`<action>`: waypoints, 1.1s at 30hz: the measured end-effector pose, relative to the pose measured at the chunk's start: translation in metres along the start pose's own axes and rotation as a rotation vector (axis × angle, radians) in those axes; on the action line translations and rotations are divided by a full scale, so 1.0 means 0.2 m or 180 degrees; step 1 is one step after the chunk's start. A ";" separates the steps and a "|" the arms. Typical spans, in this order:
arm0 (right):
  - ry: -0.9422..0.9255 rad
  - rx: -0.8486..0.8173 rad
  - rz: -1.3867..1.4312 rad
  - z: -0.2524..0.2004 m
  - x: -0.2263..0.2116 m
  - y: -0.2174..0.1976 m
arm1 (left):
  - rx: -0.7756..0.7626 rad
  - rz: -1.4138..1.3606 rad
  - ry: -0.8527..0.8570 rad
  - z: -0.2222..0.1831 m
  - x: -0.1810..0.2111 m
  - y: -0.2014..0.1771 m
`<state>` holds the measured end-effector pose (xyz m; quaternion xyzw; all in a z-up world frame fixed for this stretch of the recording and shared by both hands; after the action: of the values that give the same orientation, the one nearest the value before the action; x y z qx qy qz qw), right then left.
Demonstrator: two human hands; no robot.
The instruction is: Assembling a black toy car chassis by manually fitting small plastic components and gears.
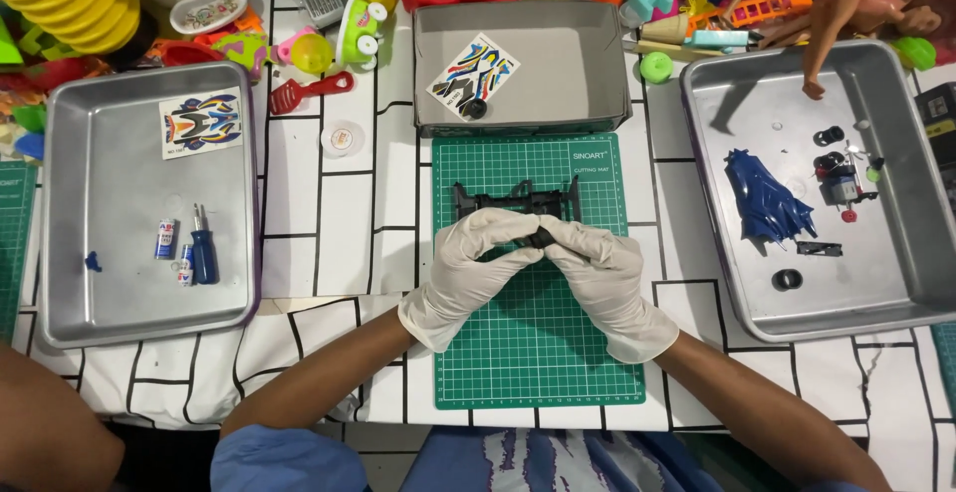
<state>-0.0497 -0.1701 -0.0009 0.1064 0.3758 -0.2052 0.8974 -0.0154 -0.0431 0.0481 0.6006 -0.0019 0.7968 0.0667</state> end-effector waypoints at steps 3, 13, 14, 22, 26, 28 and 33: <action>0.0770 -0.0656 0.0196 0.16 -0.03 -0.13 | -0.0358 -0.0063 -0.0146 0.00 -0.04 -0.04; 0.0307 -0.0886 0.0021 0.17 -0.06 -0.14 | -0.0078 0.0111 0.0019 0.00 0.00 -0.01; 0.0182 -0.0842 -0.0048 0.17 -0.05 -0.14 | -0.0158 0.0025 -0.0156 0.00 -0.01 -0.01; 0.0190 -0.0905 0.0086 0.16 -0.02 -0.18 | -0.0436 0.0083 -0.0484 -0.01 -0.04 -0.03; 0.0448 -0.0817 0.0503 0.16 0.01 -0.18 | -0.0668 -0.0120 -0.0416 0.00 0.06 -0.03; 0.0489 -0.0791 0.0568 0.16 0.01 -0.18 | -0.0745 -0.0228 -0.0474 0.01 0.08 -0.02; 0.0099 -0.0902 0.0180 0.16 -0.02 -0.16 | -0.0350 -0.0076 -0.0307 0.00 -0.01 -0.02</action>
<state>-0.0453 -0.2084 0.0232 -0.0076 0.4117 -0.1230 0.9030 -0.0143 -0.0399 0.0450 0.6337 -0.0416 0.7647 0.1089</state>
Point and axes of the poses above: each hand's wrist, its own z-axis towards the middle knuckle, its own y-axis out of the palm, x = y × z, the point moved 1 cm from there along z, towards the middle knuckle, and after that the axes turned 4 degrees about -y, right-handed, at the moved point
